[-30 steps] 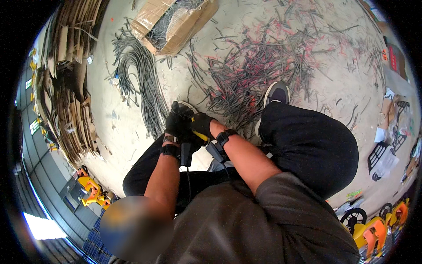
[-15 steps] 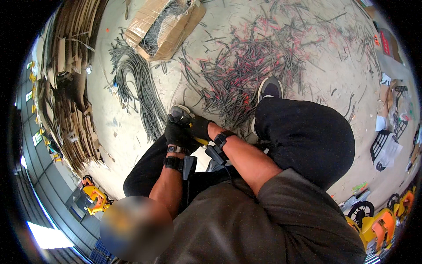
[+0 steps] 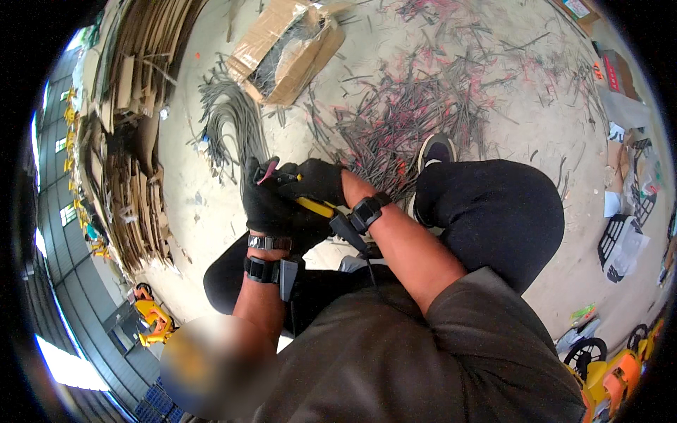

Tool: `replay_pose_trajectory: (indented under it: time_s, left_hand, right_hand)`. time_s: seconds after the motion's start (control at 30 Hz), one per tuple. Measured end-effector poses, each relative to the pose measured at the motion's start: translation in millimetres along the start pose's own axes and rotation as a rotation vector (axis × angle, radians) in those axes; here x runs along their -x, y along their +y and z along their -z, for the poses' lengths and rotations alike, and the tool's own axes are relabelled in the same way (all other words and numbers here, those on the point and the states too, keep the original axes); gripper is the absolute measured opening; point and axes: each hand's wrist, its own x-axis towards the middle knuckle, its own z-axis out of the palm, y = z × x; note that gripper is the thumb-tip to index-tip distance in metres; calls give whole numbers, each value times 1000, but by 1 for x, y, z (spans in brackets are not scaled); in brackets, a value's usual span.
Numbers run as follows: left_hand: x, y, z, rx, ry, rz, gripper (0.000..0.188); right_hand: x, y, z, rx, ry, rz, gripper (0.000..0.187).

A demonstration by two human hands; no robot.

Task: The person sits on the floor and uses yellow-handled wire cutters to cut a long black cable into smaller pieces. The person repeatedly picks up sections of the cable, cuts them, and drops the pieces onto a pile on the floor.

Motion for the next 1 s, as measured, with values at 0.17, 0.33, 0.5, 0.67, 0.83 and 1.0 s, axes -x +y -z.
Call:
replay_pose_trajectory:
  time_s: [0.17,0.33,0.5,0.67,0.83,1.0]
  left_hand:
    - [25,15,28,-28,-156,-117,53]
    - [81,31,7,-181,-238,-356,47]
    - [106,42,0,-157,-369,-452,46]
    - [130,57,-19,-115,-465,-637,44]
    - [117,79,-47,-247,-535,-931,43]
    - [36,91,-35,-98,-537,-746,29]
  right_hand:
    - [17,-63,-2,100,-108,7,39]
    - [26,-91,-1,233,-142,96,38]
    - [36,-129,-3,238,-114,169,32]
    - [40,-143,4,297,-23,422,28]
    - [62,-164,25,71,162,628,38]
    - [54,-121,84,-415,361,368,38]
